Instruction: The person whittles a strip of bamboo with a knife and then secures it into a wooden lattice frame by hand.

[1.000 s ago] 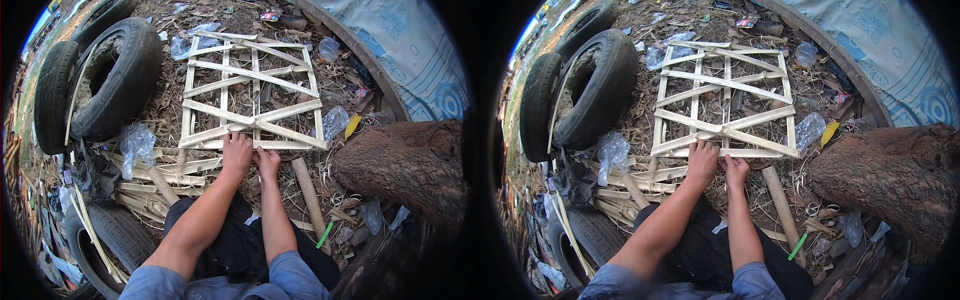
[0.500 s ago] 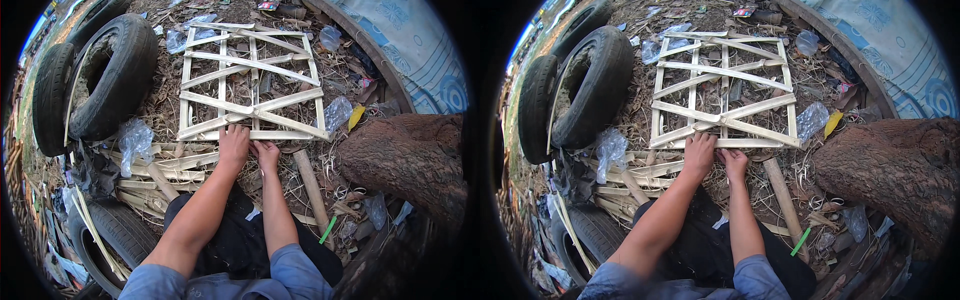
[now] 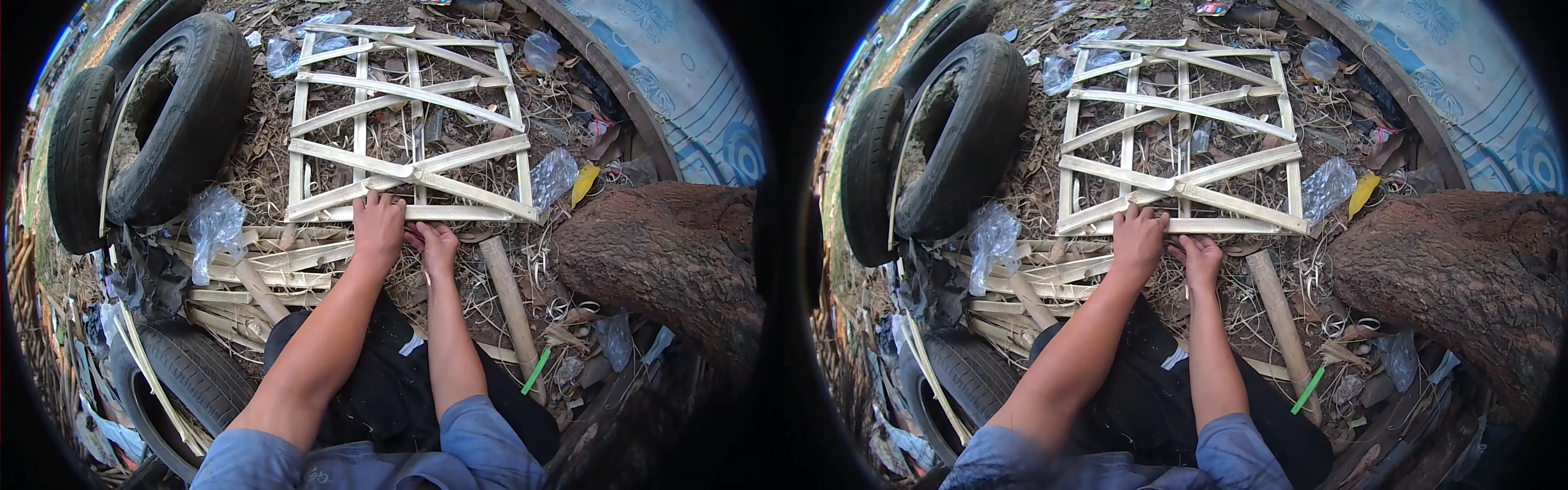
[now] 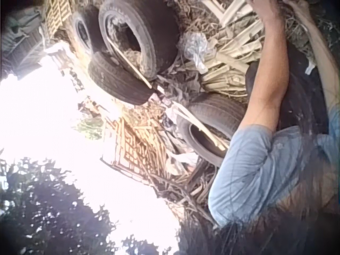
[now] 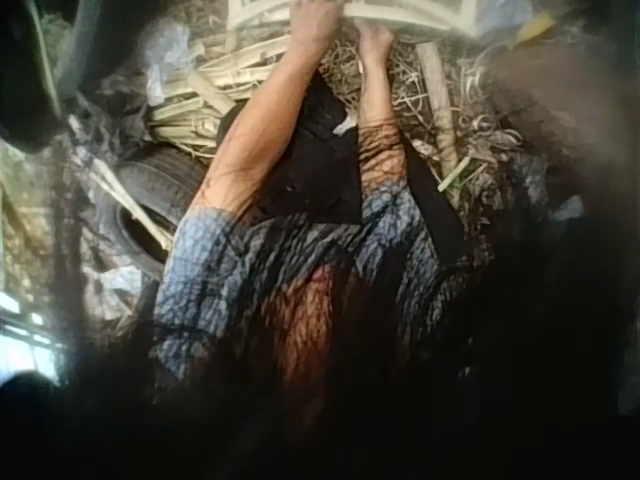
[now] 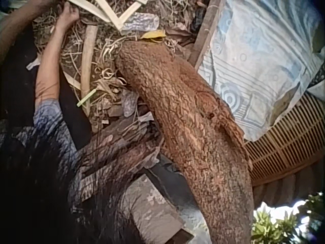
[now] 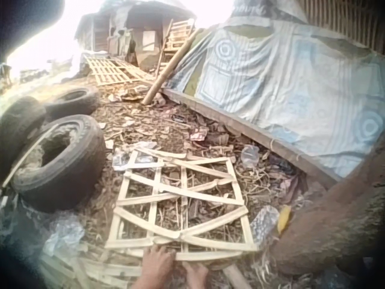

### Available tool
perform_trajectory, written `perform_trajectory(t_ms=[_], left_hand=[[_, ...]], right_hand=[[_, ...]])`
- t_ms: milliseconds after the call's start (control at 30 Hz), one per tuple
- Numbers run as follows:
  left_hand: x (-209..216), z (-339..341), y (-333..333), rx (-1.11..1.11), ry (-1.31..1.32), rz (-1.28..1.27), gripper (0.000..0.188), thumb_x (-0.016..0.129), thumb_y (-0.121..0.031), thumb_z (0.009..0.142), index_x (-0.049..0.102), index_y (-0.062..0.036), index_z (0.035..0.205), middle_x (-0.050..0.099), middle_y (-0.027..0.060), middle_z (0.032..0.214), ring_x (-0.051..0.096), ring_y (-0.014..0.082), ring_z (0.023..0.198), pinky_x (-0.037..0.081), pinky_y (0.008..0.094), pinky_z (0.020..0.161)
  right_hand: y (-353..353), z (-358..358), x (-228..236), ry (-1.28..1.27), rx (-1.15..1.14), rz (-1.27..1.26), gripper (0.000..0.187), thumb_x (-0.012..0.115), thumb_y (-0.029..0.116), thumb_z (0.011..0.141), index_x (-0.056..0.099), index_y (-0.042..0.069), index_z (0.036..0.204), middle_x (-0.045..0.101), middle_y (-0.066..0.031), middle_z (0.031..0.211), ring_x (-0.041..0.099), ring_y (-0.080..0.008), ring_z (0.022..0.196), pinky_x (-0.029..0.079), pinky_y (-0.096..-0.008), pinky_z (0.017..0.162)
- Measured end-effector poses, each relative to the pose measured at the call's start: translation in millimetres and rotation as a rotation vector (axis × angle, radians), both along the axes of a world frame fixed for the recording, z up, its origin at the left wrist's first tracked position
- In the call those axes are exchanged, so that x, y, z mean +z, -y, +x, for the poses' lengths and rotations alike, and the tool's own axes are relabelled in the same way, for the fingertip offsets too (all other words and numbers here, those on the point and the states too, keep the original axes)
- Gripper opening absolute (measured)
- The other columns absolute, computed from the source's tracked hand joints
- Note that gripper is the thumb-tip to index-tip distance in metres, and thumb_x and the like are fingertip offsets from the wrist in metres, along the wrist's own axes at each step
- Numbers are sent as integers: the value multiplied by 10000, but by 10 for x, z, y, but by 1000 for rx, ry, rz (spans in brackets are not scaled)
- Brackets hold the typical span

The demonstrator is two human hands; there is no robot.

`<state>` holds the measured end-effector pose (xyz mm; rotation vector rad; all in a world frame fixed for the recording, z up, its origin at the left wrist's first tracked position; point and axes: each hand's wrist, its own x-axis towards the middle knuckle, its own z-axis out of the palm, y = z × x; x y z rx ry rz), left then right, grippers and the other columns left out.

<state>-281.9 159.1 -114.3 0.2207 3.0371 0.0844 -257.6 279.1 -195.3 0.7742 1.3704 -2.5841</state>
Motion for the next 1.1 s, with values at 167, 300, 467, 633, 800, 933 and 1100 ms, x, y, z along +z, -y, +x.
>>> perform_trajectory(t_ms=[167,300,467,633,800,933,1100], left_hand=[[76,50,-66,14,25,-32,346,621,-206,820,659,-179,1163,600,68,1072,493,256,1140,358,433,891],[115,46,-107,31,60,-45,388,629,-232,823,635,-179,1207,574,82,1127,474,259,1173,344,439,920],[91,37,-101,60,23,-29,298,645,-231,808,671,-135,1089,592,61,1099,477,236,1160,316,451,969],[142,4,-107,52,47,-16,270,668,-217,785,678,-138,1043,598,59,1076,498,234,1119,342,430,928],[94,-23,-39,44,1,37,264,726,-205,731,677,-141,982,600,54,1036,519,230,1075,367,408,881],[88,-24,-28,38,5,32,273,740,-219,716,681,-172,979,607,40,1011,533,230,1051,369,416,867],[58,-45,2,50,-5,16,280,737,-246,724,685,-199,996,614,31,999,542,231,1034,364,435,866]], right_hand=[[4,-26,114,90,24,62,215,651,68,896,593,-63,1056,672,-169,1002,694,-231,877,612,-325,628],[-21,-60,33,107,17,67,221,667,96,895,598,-71,1022,678,-164,965,700,-224,834,607,-314,622],[-41,-42,7,46,31,54,170,644,89,910,619,-56,994,689,-143,913,704,-227,793,603,-306,678],[-102,-17,-65,-76,4,-36,228,580,-14,903,562,-64,1125,653,-177,1063,677,-244,934,601,-378,794],[-63,-49,-28,-111,-6,-47,280,536,-69,901,551,-27,1177,641,-157,1108,664,-247,968,597,-398,823],[-111,-61,-116,-84,25,-77,234,577,-71,878,574,-32,1109,662,-152,1045,677,-238,900,602,-385,801],[-53,-60,-63,-81,29,-34,199,595,-52,880,596,-35,1079,667,-144,1032,676,-222,887,600,-373,798]])
